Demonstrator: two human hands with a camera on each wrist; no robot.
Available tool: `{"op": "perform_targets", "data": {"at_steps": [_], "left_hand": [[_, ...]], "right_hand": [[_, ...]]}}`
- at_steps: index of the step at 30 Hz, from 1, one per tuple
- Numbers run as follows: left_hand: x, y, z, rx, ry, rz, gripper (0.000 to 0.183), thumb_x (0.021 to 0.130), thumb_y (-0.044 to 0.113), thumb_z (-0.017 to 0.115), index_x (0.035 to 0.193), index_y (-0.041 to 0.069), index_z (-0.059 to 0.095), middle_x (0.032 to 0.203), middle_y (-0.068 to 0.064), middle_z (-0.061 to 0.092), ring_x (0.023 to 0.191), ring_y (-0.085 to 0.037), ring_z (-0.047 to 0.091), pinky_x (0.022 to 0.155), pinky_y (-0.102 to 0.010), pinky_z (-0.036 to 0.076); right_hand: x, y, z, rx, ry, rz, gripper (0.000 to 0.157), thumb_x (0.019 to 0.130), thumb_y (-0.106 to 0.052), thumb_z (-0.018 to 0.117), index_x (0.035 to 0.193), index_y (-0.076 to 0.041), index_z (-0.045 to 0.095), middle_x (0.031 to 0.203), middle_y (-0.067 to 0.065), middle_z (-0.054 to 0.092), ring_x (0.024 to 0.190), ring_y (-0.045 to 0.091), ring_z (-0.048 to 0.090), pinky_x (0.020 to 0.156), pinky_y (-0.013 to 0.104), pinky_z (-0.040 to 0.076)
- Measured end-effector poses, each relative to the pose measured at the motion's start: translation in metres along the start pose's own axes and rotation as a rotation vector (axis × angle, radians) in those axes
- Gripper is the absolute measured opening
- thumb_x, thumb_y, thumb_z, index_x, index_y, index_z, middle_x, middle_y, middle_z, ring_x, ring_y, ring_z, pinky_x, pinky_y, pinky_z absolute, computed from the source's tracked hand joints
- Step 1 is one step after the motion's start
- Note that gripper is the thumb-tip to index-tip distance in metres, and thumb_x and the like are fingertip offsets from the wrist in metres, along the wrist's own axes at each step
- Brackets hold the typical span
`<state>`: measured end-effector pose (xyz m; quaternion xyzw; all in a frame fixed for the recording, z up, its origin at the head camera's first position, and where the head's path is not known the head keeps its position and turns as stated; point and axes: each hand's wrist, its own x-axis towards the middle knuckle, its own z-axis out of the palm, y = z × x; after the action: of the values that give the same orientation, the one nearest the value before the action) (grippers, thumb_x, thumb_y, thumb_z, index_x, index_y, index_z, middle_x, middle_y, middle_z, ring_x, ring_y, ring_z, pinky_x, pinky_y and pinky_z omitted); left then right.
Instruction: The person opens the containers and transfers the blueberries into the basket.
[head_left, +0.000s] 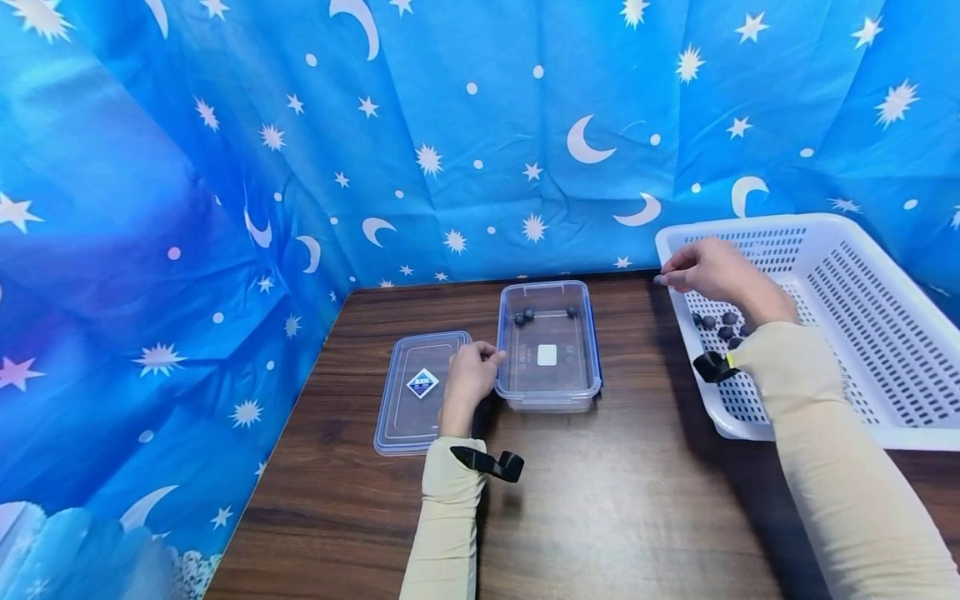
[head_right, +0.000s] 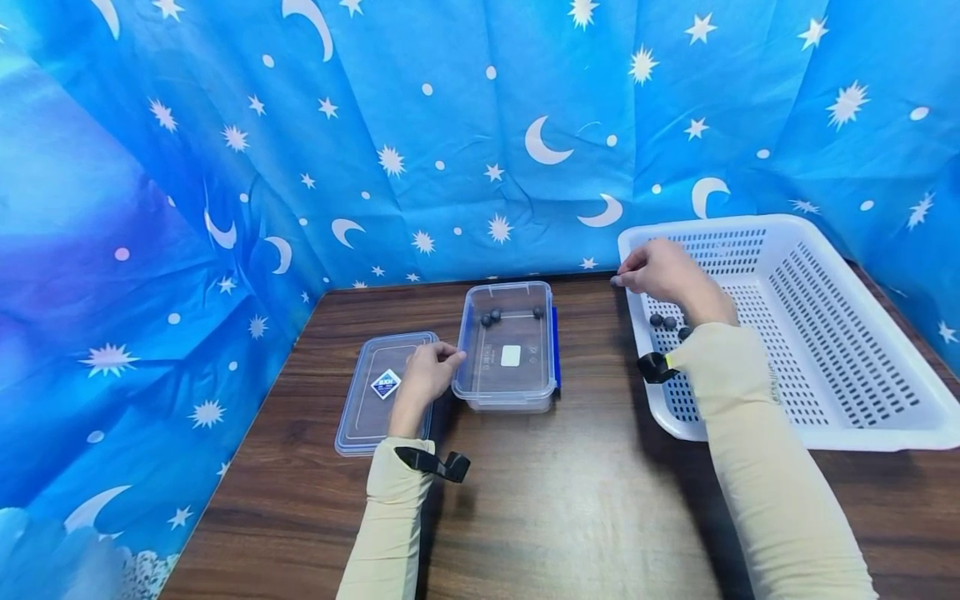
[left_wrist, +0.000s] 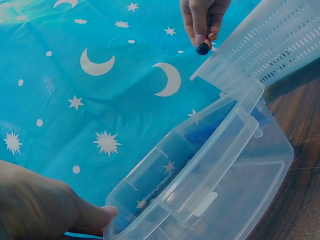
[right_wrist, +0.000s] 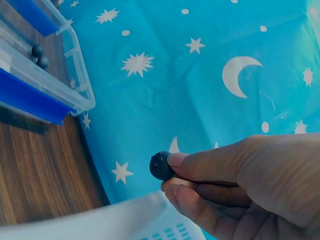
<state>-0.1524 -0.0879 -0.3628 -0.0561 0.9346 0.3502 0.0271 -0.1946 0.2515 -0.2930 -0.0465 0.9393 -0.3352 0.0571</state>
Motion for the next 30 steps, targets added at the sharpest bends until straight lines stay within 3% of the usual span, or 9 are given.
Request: {"op": "perform_targets", "data": {"at_steps": [22, 30], "left_hand": [[0.0, 0.003, 0.0, -0.022, -0.004, -0.039, 0.025, 0.096, 0.026, 0.058, 0.11, 0.008, 0.068, 0.095, -0.007, 0.065, 0.082, -0.019, 0.057, 0.07, -0.032, 0.048], [-0.001, 0.003, 0.0, -0.024, -0.012, -0.041, 0.025, 0.096, 0.026, 0.058, 0.11, 0.007, 0.068, 0.094, -0.007, 0.064, 0.082, -0.019, 0.057, 0.07, -0.032, 0.048]], "right_hand": [[-0.009, 0.028, -0.023, 0.015, -0.025, 0.139, 0.035, 0.096, -0.023, 0.057, 0.119, 0.003, 0.059, 0.115, 0.029, 0.06, 0.103, 0.042, 0.057, 0.086, 0.056, 0.043], [-0.007, 0.042, -0.023, -0.016, -0.079, 0.201, 0.033, 0.093, -0.022, 0.061, 0.111, 0.005, 0.062, 0.102, 0.023, 0.063, 0.096, 0.037, 0.054, 0.08, 0.052, 0.043]]}}
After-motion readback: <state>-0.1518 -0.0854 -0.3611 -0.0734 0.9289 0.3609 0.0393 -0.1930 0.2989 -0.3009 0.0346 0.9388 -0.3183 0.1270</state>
